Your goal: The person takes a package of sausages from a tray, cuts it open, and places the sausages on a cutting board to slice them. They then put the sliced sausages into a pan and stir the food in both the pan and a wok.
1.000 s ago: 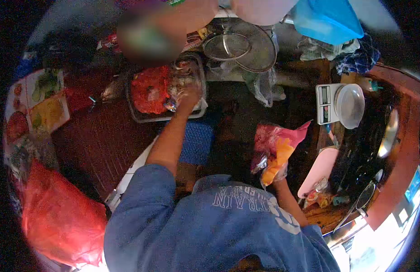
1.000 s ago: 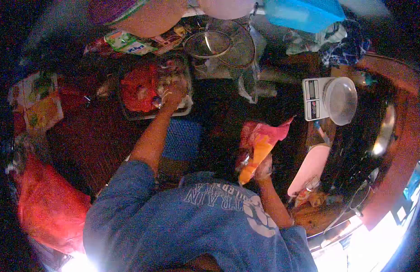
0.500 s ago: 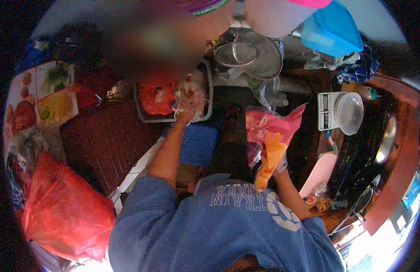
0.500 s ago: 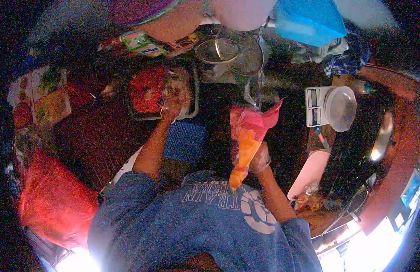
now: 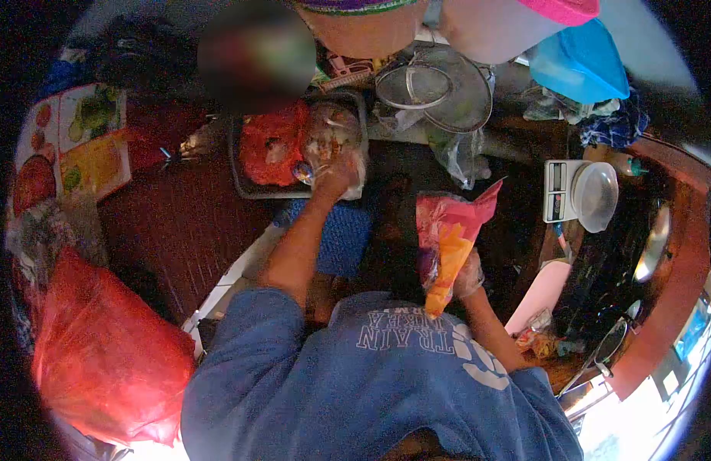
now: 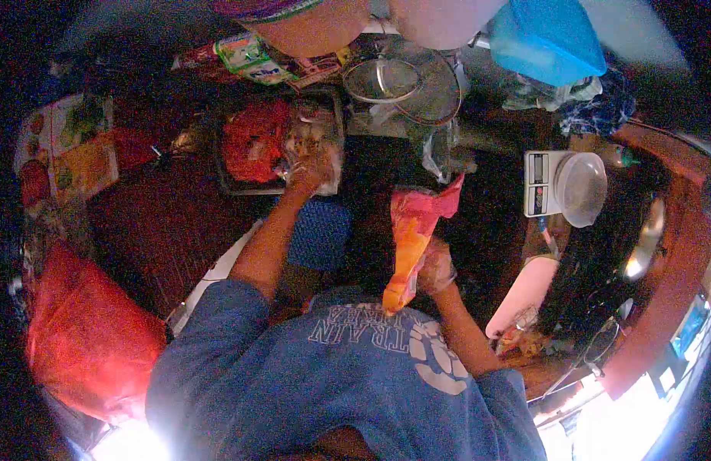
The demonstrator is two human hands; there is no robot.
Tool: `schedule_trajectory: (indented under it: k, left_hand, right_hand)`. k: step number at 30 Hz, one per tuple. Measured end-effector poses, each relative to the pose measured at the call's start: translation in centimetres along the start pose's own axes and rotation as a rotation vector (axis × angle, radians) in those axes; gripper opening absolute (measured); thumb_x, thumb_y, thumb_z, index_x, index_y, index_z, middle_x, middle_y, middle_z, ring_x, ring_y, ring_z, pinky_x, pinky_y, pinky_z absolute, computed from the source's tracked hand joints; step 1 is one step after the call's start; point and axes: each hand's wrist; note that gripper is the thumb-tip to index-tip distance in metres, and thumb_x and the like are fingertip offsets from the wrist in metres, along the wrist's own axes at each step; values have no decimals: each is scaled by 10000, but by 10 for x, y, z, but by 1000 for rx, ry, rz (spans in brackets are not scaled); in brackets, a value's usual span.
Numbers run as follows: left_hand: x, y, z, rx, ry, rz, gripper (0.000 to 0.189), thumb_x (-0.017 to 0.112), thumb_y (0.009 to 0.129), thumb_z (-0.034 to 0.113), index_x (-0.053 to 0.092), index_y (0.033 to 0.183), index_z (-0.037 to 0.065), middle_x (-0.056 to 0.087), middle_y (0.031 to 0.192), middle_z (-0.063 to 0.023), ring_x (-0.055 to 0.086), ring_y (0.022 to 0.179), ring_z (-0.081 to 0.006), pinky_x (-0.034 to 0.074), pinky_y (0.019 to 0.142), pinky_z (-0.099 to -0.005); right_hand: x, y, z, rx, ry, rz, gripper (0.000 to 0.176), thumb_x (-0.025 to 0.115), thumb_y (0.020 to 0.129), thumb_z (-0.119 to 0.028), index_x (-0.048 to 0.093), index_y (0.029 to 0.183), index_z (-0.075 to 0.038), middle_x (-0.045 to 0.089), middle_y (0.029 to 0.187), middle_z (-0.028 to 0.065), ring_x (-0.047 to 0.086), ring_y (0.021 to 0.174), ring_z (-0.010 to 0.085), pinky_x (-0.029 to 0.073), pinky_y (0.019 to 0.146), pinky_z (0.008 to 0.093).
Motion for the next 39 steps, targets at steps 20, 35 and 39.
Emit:
schedule_trajectory:
  k: [20,35,39]
  left_hand:
    - [-13,-15,-36,11,-117,255,559,538,915,303,426,1456,216,466,1445,-201,379,1385,-344,272,1146,-496]
    - [-58,-184,-115,-112,-640,867,375,494,991,309,670,1110,-1,687,971,-181,662,872,-281,519,770,-384]
    - [-44,-230,-124,-159,-357,1039,372,497,989,296,666,1114,-11,685,980,-186,659,860,-285,518,757,-389]
  right_hand:
    - [18,2,12,142,375,96,301,567,885,-333,683,967,-67,713,929,128,691,828,345,556,744,429]
    - [138,182,-136,-663,-173,-131,461,691,787,-349,620,1149,-73,654,1100,198,628,1002,387,493,896,474]
    - [205,222,-127,-262,183,-457,482,710,773,-314,603,1174,-67,636,1129,207,615,1003,397,491,868,489]
Point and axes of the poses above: each hand's wrist, its own y-axis towards the middle knuckle, its own x-axis out of the palm, z = x × y
